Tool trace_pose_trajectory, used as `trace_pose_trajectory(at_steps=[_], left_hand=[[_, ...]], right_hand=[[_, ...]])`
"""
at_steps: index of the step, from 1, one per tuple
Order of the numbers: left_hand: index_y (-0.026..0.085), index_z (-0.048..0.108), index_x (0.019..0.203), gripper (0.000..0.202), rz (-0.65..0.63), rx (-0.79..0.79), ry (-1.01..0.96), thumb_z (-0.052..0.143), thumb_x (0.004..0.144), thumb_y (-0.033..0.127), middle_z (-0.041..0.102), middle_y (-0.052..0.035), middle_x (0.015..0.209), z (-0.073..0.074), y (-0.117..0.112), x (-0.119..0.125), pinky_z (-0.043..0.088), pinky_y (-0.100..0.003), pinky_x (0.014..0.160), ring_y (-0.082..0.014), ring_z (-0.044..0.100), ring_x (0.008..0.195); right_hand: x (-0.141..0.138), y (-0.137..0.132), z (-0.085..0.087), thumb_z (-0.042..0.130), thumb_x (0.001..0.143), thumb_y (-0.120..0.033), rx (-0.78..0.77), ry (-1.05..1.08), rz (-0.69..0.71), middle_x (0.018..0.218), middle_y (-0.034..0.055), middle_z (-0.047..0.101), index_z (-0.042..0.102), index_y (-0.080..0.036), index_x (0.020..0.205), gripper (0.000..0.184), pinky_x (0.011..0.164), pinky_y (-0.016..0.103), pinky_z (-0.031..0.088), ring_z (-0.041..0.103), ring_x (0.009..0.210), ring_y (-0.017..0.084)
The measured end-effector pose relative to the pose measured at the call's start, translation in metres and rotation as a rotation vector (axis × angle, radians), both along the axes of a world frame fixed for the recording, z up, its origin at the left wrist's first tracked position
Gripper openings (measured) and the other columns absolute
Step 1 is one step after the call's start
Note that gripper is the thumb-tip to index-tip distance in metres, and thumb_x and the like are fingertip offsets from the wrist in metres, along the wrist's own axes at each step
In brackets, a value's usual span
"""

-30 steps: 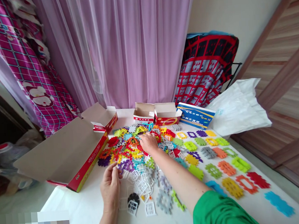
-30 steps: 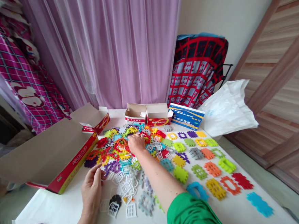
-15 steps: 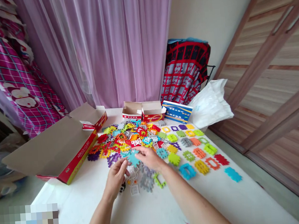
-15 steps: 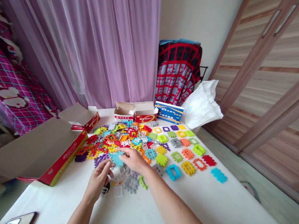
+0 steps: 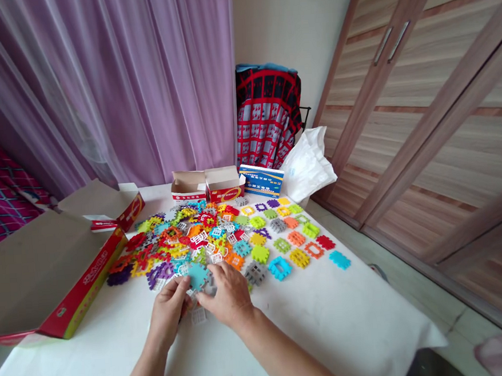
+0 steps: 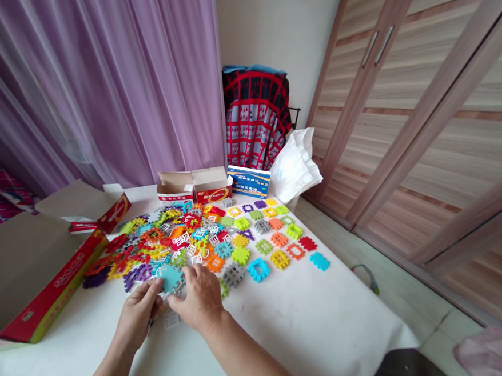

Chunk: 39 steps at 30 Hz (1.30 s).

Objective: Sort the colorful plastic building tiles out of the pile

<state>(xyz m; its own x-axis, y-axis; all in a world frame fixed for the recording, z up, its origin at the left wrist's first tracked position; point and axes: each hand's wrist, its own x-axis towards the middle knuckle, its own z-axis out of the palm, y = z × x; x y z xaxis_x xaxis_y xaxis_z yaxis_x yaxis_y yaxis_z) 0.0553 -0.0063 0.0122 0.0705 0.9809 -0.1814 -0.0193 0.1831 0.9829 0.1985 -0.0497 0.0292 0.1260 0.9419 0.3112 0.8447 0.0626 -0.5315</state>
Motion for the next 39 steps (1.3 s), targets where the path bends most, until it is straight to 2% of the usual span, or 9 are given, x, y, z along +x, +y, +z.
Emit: trace_pose_trajectory(at_steps=[5,9,12,15,19,22,27,32,39], left_hand=[[0.018,0.06,0.071,0.059,-0.035,-0.003,-0.027,0.076,0.052,0.072,0.05,0.0046,0.04,0.001,-0.005,0.006,0.029,-0.019,0.038,-0.0068,0.037,0.036],[0.018,0.063,0.075,0.061,-0.081,0.009,-0.02,0.073,0.054,0.075,0.056,0.002,0.045,0.002,-0.007,0.009,0.036,-0.021,0.04,-0.0099,0.045,0.04],[0.017,0.068,0.088,0.067,-0.073,0.046,0.009,0.069,0.058,0.077,0.07,-0.0057,0.07,0.005,-0.007,0.007,0.039,-0.023,0.039,-0.0134,0.056,0.047],[0.016,0.069,0.095,0.07,-0.007,0.097,0.024,0.064,0.063,0.078,0.074,-0.0119,0.09,0.007,-0.004,0.002,0.038,-0.022,0.037,-0.0152,0.061,0.053],[0.014,0.069,0.093,0.069,0.133,0.131,0.006,0.064,0.064,0.076,0.072,-0.0112,0.084,0.005,0.002,-0.007,0.037,-0.021,0.036,-0.0154,0.061,0.055],[0.014,0.069,0.094,0.068,0.188,0.147,-0.021,0.065,0.064,0.075,0.07,-0.0085,0.08,0.005,0.006,-0.013,0.037,-0.021,0.037,-0.0145,0.06,0.055],[0.015,0.069,0.092,0.064,0.236,0.166,-0.024,0.065,0.066,0.073,0.069,-0.0075,0.08,0.004,0.01,-0.021,0.036,-0.02,0.037,-0.0143,0.06,0.055],[0.015,0.068,0.091,0.061,0.291,0.173,0.008,0.063,0.068,0.071,0.069,-0.0073,0.08,0.004,0.014,-0.028,0.036,-0.021,0.038,-0.0157,0.062,0.057],[0.016,0.067,0.089,0.051,0.336,0.136,-0.017,0.062,0.072,0.064,0.068,-0.0048,0.078,0.002,0.017,-0.033,0.035,-0.02,0.038,-0.0135,0.059,0.056]], right_hand=[[0.004,-0.003,-0.007,0.071,0.074,-0.041,0.024,0.006,-0.043,0.104,0.0072,0.068,0.063,-0.023,0.109,0.04,0.085,0.035,0.05,0.063,0.1,0.025],[0.011,-0.007,-0.011,0.072,0.073,-0.041,0.038,0.016,-0.056,0.099,0.0064,0.068,0.064,-0.022,0.108,0.041,0.083,0.033,0.05,0.064,0.097,0.024],[0.019,-0.008,-0.013,0.071,0.074,-0.042,0.079,0.0,-0.072,0.098,0.0071,0.068,0.065,-0.021,0.11,0.042,0.082,0.033,0.049,0.063,0.096,0.024],[0.036,-0.009,-0.016,0.07,0.076,-0.042,0.128,-0.03,-0.119,0.099,0.0075,0.068,0.066,-0.021,0.108,0.039,0.083,0.033,0.048,0.062,0.096,0.023],[0.068,-0.01,-0.024,0.068,0.078,-0.042,0.18,-0.095,-0.235,0.101,0.0098,0.067,0.069,-0.02,0.105,0.035,0.084,0.033,0.048,0.062,0.095,0.024],[0.091,-0.012,-0.033,0.067,0.078,-0.042,0.219,-0.148,-0.313,0.103,0.012,0.068,0.069,-0.018,0.107,0.038,0.086,0.035,0.048,0.062,0.097,0.025],[0.113,-0.017,-0.044,0.064,0.08,-0.045,0.25,-0.191,-0.377,0.103,0.0123,0.067,0.069,-0.018,0.106,0.039,0.086,0.036,0.047,0.061,0.098,0.026],[0.129,-0.026,-0.047,0.062,0.082,-0.045,0.231,-0.217,-0.428,0.101,0.0106,0.067,0.069,-0.019,0.105,0.036,0.085,0.034,0.046,0.061,0.097,0.024],[0.173,-0.044,-0.054,0.058,0.084,-0.049,0.22,-0.256,-0.553,0.103,0.0128,0.068,0.068,-0.017,0.104,0.039,0.085,0.036,0.047,0.062,0.098,0.027]])
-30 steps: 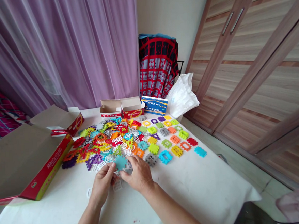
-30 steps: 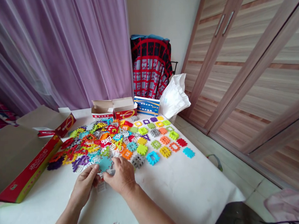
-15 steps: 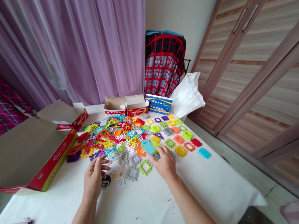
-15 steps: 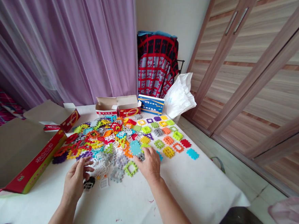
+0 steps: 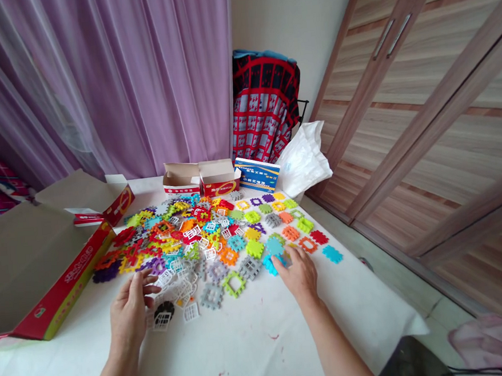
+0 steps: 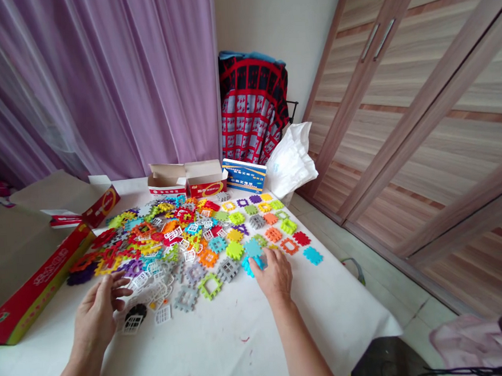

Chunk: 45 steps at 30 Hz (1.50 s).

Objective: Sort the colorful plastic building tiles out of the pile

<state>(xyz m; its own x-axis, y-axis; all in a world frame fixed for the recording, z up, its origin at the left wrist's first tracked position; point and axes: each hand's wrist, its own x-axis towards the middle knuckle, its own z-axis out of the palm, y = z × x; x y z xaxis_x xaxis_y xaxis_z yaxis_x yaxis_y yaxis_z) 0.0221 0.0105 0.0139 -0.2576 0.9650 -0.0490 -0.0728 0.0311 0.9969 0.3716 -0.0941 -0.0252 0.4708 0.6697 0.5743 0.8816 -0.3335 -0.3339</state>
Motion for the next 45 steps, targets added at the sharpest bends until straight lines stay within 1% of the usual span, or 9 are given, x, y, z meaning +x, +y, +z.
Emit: trace_pose_trajectory(at_steps=[8,14,23,26,30,34,38,41,45], left_hand=[[0.019,0.068,0.089,0.052,0.015,-0.055,0.007,0.064,0.07,0.067,0.067,-0.0037,0.084,-0.004,-0.001,0.001,0.036,-0.017,0.038,-0.011,0.056,0.059],[0.018,0.068,0.088,0.05,0.033,-0.048,0.028,0.064,0.071,0.065,0.068,-0.0047,0.085,-0.001,-0.002,0.002,0.038,-0.017,0.04,-0.012,0.058,0.061],[0.018,0.07,0.09,0.047,0.055,-0.054,0.042,0.062,0.075,0.061,0.068,-0.0047,0.085,-0.003,0.002,-0.001,0.039,-0.018,0.041,-0.0132,0.06,0.062],[0.018,0.07,0.092,0.048,0.047,-0.056,0.056,0.062,0.075,0.062,0.069,-0.0051,0.086,-0.006,0.003,-0.001,0.039,-0.018,0.04,-0.013,0.06,0.062],[0.018,0.07,0.092,0.05,0.042,-0.051,0.073,0.061,0.074,0.063,0.069,-0.005,0.085,-0.008,0.004,-0.002,0.039,-0.018,0.04,-0.0129,0.06,0.061],[0.017,0.07,0.092,0.051,0.05,-0.048,0.08,0.061,0.073,0.064,0.069,-0.0054,0.084,-0.008,0.004,-0.003,0.04,-0.019,0.04,-0.0137,0.06,0.061],[0.017,0.07,0.09,0.052,0.071,-0.038,0.097,0.06,0.074,0.066,0.069,-0.0054,0.083,-0.007,0.004,-0.005,0.041,-0.02,0.041,-0.014,0.06,0.061],[0.017,0.07,0.087,0.053,0.081,-0.038,0.102,0.06,0.073,0.067,0.069,-0.0049,0.08,-0.005,0.003,-0.006,0.042,-0.021,0.042,-0.0147,0.06,0.062],[0.017,0.071,0.087,0.054,0.1,-0.066,0.135,0.059,0.072,0.068,0.069,-0.0049,0.075,-0.003,0.003,-0.008,0.044,-0.023,0.042,-0.0167,0.061,0.061]], right_hand=[[0.016,-0.011,-0.011,0.055,0.086,-0.051,0.013,-0.004,-0.034,0.103,0.0135,0.069,0.068,-0.016,0.105,0.042,0.084,0.037,0.048,0.063,0.097,0.027],[0.03,-0.016,-0.013,0.054,0.085,-0.05,0.017,0.003,-0.062,0.107,0.0143,0.068,0.068,-0.016,0.109,0.043,0.085,0.036,0.048,0.063,0.099,0.026],[0.088,-0.07,-0.02,0.054,0.081,-0.051,-0.122,0.021,-0.23,0.107,0.0105,0.068,0.069,-0.019,0.113,0.048,0.077,0.034,0.05,0.063,0.09,0.024],[0.094,-0.084,-0.02,0.055,0.081,-0.048,-0.175,-0.017,-0.249,0.107,0.0108,0.068,0.07,-0.019,0.112,0.046,0.077,0.033,0.05,0.063,0.094,0.025],[0.093,-0.086,-0.02,0.054,0.082,-0.047,-0.221,-0.038,-0.272,0.105,0.0097,0.067,0.069,-0.02,0.113,0.043,0.074,0.032,0.049,0.064,0.093,0.025],[0.091,-0.073,-0.014,0.053,0.083,-0.049,-0.171,-0.048,-0.256,0.104,0.0096,0.068,0.068,-0.02,0.114,0.045,0.075,0.033,0.05,0.064,0.093,0.025],[0.091,-0.04,0.01,0.054,0.084,-0.05,-0.14,-0.053,-0.161,0.106,0.0108,0.068,0.068,-0.019,0.115,0.046,0.082,0.032,0.049,0.064,0.097,0.024],[0.087,0.001,0.038,0.056,0.084,-0.051,-0.172,-0.015,-0.114,0.109,0.0107,0.067,0.068,-0.02,0.117,0.046,0.084,0.031,0.047,0.063,0.097,0.023],[0.076,0.077,0.075,0.055,0.086,-0.052,-0.242,0.109,-0.077,0.11,0.0077,0.068,0.068,-0.024,0.117,0.043,0.082,0.029,0.046,0.063,0.1,0.022]])
